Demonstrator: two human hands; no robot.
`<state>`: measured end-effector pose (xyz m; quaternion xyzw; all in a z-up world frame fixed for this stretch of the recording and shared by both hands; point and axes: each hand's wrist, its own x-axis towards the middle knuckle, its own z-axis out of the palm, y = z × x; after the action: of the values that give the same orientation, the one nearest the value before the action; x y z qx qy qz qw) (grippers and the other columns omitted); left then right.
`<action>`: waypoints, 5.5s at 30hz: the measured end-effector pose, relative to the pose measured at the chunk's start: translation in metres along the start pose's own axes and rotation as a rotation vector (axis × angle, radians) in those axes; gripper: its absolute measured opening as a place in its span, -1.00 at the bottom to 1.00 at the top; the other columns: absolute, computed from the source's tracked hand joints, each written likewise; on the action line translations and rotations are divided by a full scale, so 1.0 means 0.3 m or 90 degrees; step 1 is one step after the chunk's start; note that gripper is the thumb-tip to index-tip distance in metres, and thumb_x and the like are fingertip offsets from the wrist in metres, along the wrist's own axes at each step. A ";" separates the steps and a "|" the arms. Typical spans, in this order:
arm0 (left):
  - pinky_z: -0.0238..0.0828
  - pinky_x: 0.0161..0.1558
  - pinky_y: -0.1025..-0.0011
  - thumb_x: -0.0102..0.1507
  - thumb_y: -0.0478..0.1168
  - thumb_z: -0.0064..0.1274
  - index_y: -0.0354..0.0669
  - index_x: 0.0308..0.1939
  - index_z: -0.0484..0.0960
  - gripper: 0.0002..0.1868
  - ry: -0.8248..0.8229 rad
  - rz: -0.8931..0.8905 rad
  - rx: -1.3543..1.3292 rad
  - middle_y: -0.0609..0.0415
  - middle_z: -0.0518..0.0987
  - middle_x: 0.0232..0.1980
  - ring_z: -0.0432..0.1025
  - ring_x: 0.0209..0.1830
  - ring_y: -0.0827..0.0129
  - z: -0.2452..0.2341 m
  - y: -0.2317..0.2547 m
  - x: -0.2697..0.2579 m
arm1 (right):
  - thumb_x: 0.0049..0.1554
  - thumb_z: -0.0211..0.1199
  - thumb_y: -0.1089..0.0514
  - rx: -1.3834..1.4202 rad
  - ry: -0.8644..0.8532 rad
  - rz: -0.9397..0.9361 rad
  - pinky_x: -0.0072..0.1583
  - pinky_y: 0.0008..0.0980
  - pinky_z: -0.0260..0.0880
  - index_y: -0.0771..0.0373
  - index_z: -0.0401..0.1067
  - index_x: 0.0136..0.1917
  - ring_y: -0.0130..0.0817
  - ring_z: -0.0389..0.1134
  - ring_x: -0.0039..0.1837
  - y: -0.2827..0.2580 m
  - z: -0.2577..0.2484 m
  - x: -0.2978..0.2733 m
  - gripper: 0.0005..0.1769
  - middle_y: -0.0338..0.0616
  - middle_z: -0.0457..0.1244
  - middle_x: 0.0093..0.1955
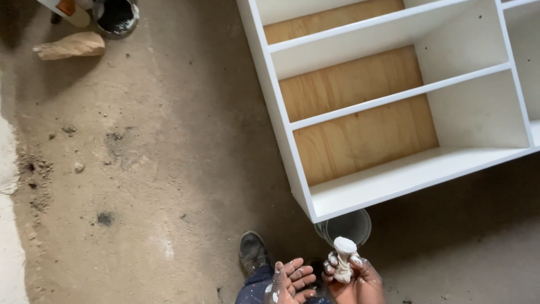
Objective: Applying white paint to the edges of a large wooden shelf unit using a rag dipped in a paint can.
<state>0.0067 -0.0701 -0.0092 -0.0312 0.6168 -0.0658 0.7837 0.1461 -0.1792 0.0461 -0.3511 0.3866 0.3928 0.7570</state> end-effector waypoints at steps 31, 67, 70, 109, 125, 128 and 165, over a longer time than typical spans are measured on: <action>0.45 -0.29 0.35 0.14 -0.39 0.06 0.04 -0.06 0.65 -0.67 0.205 0.344 0.698 0.12 0.71 -0.17 0.55 -0.28 0.35 -0.040 -0.396 1.183 | 0.25 0.05 0.14 -0.065 0.122 -0.100 -0.18 -0.34 0.19 0.33 0.36 0.16 -0.18 0.21 -0.20 -0.070 -0.519 0.251 -0.72 0.11 0.22 -0.10; 0.51 -0.27 0.34 0.09 -0.57 -0.25 -0.23 0.21 0.74 -0.31 0.240 0.208 -0.031 -0.07 0.64 -0.15 0.47 -0.20 0.30 -0.164 -0.089 0.194 | 0.01 0.44 0.12 -1.036 0.282 -0.139 0.12 -0.51 0.38 0.05 0.72 0.01 -0.54 0.46 0.06 0.312 -0.232 0.186 -0.74 -0.37 0.53 0.02; 0.58 -0.16 0.35 0.12 -0.55 -0.27 -0.14 0.29 0.71 -0.28 0.248 0.160 0.029 -0.02 0.78 0.04 0.56 -0.02 0.32 -0.137 -0.009 0.115 | 0.02 0.39 0.08 -1.105 0.272 -0.129 0.14 -0.49 0.38 -0.05 0.72 0.02 -0.55 0.49 0.12 0.335 -0.173 0.178 -0.73 -0.48 0.52 0.06; 0.39 -0.29 0.36 0.08 -0.38 -0.14 0.13 0.40 0.55 -0.23 0.225 0.141 0.211 0.15 0.52 -0.27 0.30 -0.32 0.38 -0.204 0.134 -0.006 | 0.11 0.30 0.21 -1.122 0.192 -0.061 -0.06 -0.46 0.17 0.13 0.73 0.01 -0.49 0.25 -0.13 0.367 -0.117 0.466 -0.75 -0.33 0.38 -0.17; 0.31 -0.35 0.37 0.07 -0.31 -0.08 0.23 0.45 0.49 -0.19 0.234 0.147 0.290 0.22 0.41 -0.40 0.19 -0.44 0.40 -0.207 0.167 -0.016 | 0.15 0.26 0.26 -1.115 0.141 -0.019 -0.14 -0.45 0.09 0.21 0.73 0.01 -0.46 0.16 -0.24 0.456 0.129 0.228 -0.75 -0.26 0.32 -0.27; 0.29 -0.36 0.37 0.06 -0.30 -0.07 0.25 0.46 0.48 -0.18 0.236 0.148 0.307 0.23 0.39 -0.43 0.17 -0.47 0.40 -0.202 0.173 -0.029 | 0.16 0.25 0.27 -1.112 0.132 -0.011 -0.15 -0.44 0.07 0.22 0.74 0.01 -0.46 0.14 -0.26 0.488 0.198 0.158 -0.74 -0.25 0.30 -0.29; 0.38 0.15 0.66 0.11 -0.22 -0.03 0.34 0.38 0.56 -0.29 0.273 0.097 0.347 0.53 0.75 0.19 0.59 0.11 0.75 -0.228 0.143 0.033 | 0.11 0.30 0.37 -0.754 0.262 -0.044 -0.03 -0.34 0.22 0.43 0.56 0.15 -0.23 0.28 -0.10 0.511 -0.002 0.195 -0.69 0.06 0.39 -0.04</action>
<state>-0.0547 -0.0267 -0.0405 0.2393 0.7276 -0.1745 0.6187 0.0362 -0.0924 -0.0395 -0.7917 0.2297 0.4400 0.3561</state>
